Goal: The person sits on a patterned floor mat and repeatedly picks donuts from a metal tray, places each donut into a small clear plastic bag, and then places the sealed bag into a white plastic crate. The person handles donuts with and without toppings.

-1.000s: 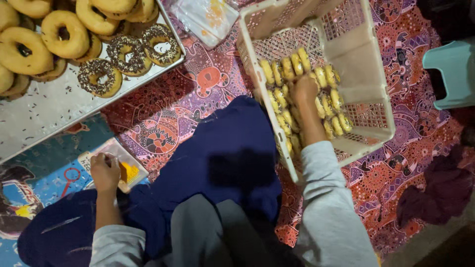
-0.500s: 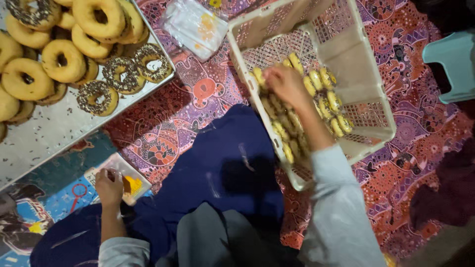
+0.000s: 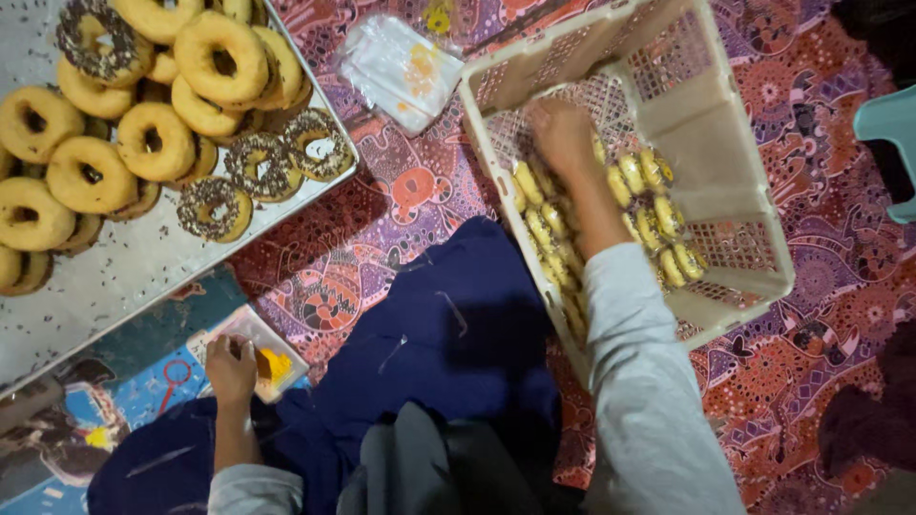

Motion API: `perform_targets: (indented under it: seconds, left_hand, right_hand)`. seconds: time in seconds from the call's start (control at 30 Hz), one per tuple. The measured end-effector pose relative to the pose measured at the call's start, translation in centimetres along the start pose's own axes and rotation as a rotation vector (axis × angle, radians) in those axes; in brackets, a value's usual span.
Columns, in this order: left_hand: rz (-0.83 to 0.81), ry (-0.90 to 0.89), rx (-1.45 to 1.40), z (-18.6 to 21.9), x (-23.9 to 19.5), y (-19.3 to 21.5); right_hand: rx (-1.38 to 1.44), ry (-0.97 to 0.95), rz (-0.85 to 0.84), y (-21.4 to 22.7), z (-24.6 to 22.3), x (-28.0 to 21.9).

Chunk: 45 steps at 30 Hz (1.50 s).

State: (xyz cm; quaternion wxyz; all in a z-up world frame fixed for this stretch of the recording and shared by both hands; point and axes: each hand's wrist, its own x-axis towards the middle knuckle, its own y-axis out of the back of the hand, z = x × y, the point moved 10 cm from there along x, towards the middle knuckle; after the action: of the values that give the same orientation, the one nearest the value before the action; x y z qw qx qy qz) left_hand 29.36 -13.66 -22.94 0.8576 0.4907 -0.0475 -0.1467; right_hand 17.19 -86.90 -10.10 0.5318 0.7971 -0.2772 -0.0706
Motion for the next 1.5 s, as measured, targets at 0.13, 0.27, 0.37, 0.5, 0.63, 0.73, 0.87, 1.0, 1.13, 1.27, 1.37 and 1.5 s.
perform_targets:
  seconds: [0.13, 0.27, 0.37, 0.5, 0.63, 0.73, 0.87, 1.0, 1.13, 1.27, 1.37, 1.5]
  left_hand:
    - [-0.032, 0.023, -0.016, 0.8, 0.1, 0.2]
    - [-0.029, 0.027, -0.051, 4.4, 0.0, 2.7]
    - [0.006, -0.085, -0.066, 9.5, -0.3, 6.0]
    - [0.024, -0.312, -0.095, 20.7, -0.3, 8.4]
    - [0.080, -0.537, -0.215, 31.4, -2.2, 11.2]
    - [0.183, -0.592, -0.315, 34.5, -4.3, 15.6]
    - [0.577, -0.405, -0.416, 31.8, -5.8, 21.8]
    - [0.346, -0.014, -0.787, 25.9, -2.3, 19.1]
    - [0.551, -0.167, -0.681, 26.8, -2.9, 20.9]
    - [0.441, -0.417, -0.616, 31.5, -4.9, 20.9]
    - [0.736, -0.512, -0.639, 31.4, -5.6, 24.0]
    - [0.314, -0.023, -2.064, 25.2, 3.5, 17.1]
  right_hand:
    - [0.102, -0.341, -0.282, -0.9, 7.5, -1.5]
    - [0.174, -0.407, -0.619, -3.4, 8.8, -4.0]
    - [-0.150, -0.172, -0.086, 2.5, 2.8, -2.2]
    - [0.206, 0.226, 0.198, 6.9, -16.4, -6.5]
    - [0.724, 0.268, -0.477, -1.0, -35.0, -13.7]
    - [0.640, 0.178, -0.521, -2.9, -39.0, -15.0]
    - [0.592, 0.484, -0.278, 0.9, -43.5, -15.8]
    - [0.547, 0.548, -0.157, 4.8, -47.0, -17.4]
    - [0.548, 0.557, -0.003, 8.6, -49.4, -19.8]
    - [0.343, 0.536, -0.026, 6.1, -49.7, -18.5]
    - [0.393, 0.546, -0.090, 4.0, -49.3, -16.8]
    - [0.564, 0.686, -0.176, 3.2, -50.2, -15.9]
